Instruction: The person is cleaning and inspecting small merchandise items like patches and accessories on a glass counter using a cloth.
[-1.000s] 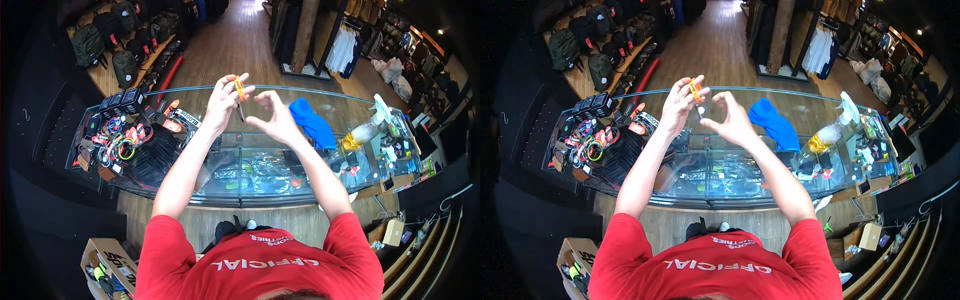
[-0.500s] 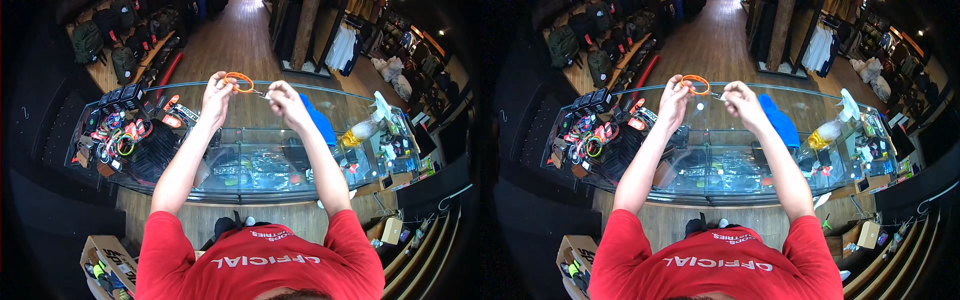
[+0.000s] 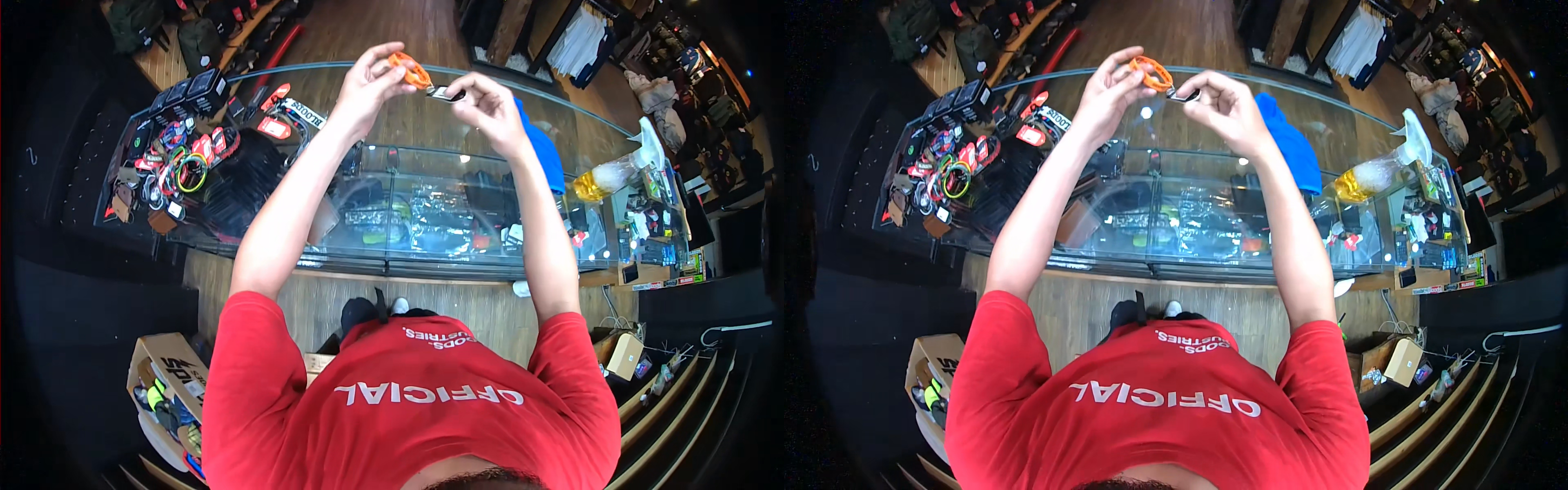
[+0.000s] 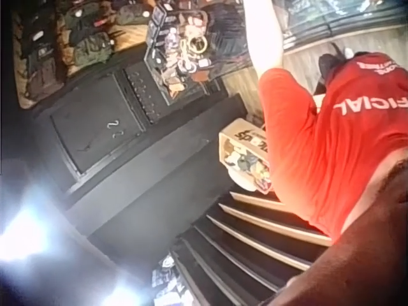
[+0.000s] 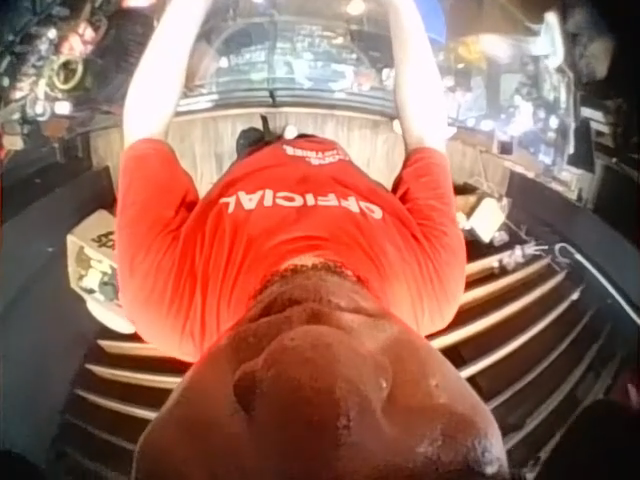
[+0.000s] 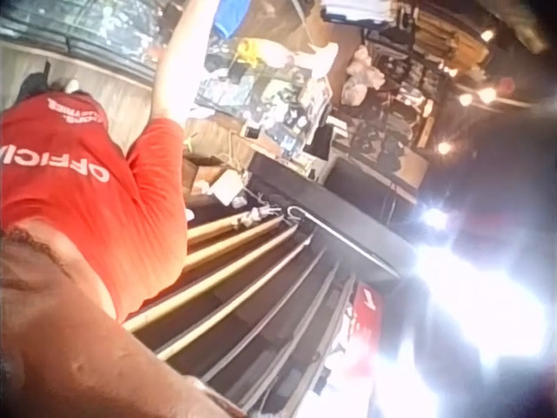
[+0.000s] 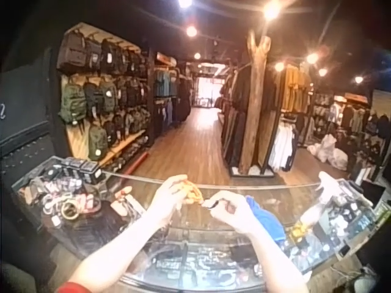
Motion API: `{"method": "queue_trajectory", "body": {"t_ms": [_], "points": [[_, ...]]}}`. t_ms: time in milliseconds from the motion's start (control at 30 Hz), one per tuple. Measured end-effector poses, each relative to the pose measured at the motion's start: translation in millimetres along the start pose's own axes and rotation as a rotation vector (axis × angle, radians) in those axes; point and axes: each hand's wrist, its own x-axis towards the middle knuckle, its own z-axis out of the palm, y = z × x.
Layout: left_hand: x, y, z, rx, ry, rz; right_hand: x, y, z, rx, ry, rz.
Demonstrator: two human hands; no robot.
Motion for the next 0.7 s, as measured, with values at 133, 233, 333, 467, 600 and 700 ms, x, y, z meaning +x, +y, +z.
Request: {"method": "queue_trajectory", "body": {"t_ms": [133, 233, 333, 467, 600, 700], "points": [[-1, 1, -6, 0.054, -0.002, -0.003, 2, 11, 1, 0.368, 0.040, -0.120], [-8, 12, 9, 0.006, -0.137, -0.094, 3, 15, 14, -0.026, 0.308, -0.048], [-14, 18, 9, -0.029, -0.375, -0.184, 4, 17, 29, 0.008, 0.263, -0.008], [-17, 15, 12, 0.032, -0.377, -0.242, 4, 17, 26, 0.105, 0.020, 0.259], [-12, 10, 12, 0.327, -0.253, -0.125, 6, 21, 25, 0.116, 0.241, 0.208], [-15, 6, 8, 0.428, -0.392, -0.216, 8, 23, 17, 0.223, 0.366, 0.190]]}}
